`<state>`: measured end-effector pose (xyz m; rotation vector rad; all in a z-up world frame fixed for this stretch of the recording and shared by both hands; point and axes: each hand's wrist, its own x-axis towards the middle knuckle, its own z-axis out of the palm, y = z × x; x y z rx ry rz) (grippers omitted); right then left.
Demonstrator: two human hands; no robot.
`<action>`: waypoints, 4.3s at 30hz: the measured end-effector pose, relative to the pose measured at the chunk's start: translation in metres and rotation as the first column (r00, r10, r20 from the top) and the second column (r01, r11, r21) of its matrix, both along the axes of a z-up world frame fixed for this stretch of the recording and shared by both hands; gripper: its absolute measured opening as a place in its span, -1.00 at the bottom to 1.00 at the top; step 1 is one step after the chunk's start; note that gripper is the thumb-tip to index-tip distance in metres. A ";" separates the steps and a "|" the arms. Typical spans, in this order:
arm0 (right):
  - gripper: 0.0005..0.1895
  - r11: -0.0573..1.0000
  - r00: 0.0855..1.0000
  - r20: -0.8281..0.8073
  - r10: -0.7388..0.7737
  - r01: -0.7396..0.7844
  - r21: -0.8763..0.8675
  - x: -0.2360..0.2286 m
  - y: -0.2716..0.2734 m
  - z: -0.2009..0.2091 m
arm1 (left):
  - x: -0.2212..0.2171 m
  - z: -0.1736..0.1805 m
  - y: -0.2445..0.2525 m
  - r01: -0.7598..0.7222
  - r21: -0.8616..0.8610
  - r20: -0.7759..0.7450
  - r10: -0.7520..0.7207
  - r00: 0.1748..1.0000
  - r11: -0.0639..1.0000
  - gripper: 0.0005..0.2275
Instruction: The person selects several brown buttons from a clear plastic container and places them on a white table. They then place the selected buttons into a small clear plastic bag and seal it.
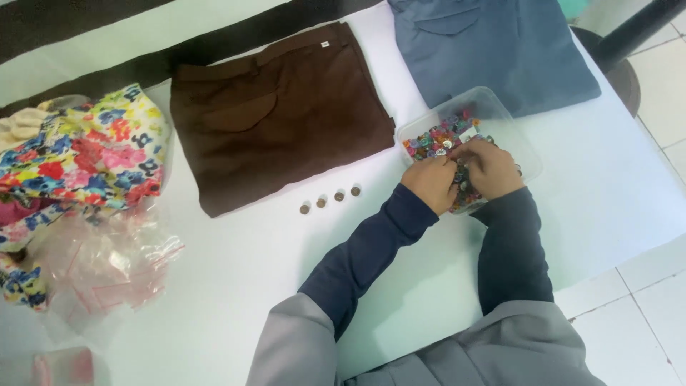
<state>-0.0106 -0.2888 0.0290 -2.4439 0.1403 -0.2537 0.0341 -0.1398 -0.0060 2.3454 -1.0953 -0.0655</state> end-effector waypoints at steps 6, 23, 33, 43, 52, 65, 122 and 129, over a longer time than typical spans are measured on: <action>-0.59 0.996 0.980 -0.179 0.088 -0.084 0.028 -0.001 -0.003 0.011 | 0.023 -0.043 -0.045 -0.186 0.363 0.117 0.153 0.981 0.913 -0.92; -0.79 0.992 0.998 -0.066 0.013 -0.022 -0.126 0.000 -0.020 -0.029 | 0.031 -0.024 -0.015 -0.193 0.093 0.067 0.187 0.980 0.977 -0.87; -0.80 0.994 0.927 0.361 -0.100 0.074 0.084 0.004 -0.017 -0.019 | 0.026 -0.001 -0.006 -0.200 -0.101 0.076 0.208 0.975 0.975 -0.75; -0.80 0.992 0.914 0.400 -0.064 0.015 0.124 0.000 -0.013 -0.009 | 0.034 0.040 0.015 -0.100 -0.152 -0.419 0.028 0.907 0.983 -0.68; -0.59 0.986 0.915 0.403 -0.021 -0.049 0.162 -0.001 -0.009 -0.001 | 0.033 0.039 0.010 -0.197 -0.195 -0.537 0.063 0.841 0.961 -0.65; -0.74 0.978 0.938 0.342 -0.063 -0.010 0.207 -0.005 -0.001 0.001 | 0.035 0.047 0.012 -0.184 -0.258 -0.481 0.039 0.876 0.948 -0.77; -0.67 0.931 0.927 0.172 0.335 -0.297 -0.212 0.017 0.152 -0.087 | -0.015 -0.045 0.319 -0.507 -0.267 -0.015 0.522 0.853 0.820 -0.80; -0.72 0.940 0.939 0.137 0.316 -0.289 -0.183 0.016 0.151 -0.089 | -0.015 -0.052 0.321 -0.502 -0.218 0.021 0.518 0.855 0.837 -0.77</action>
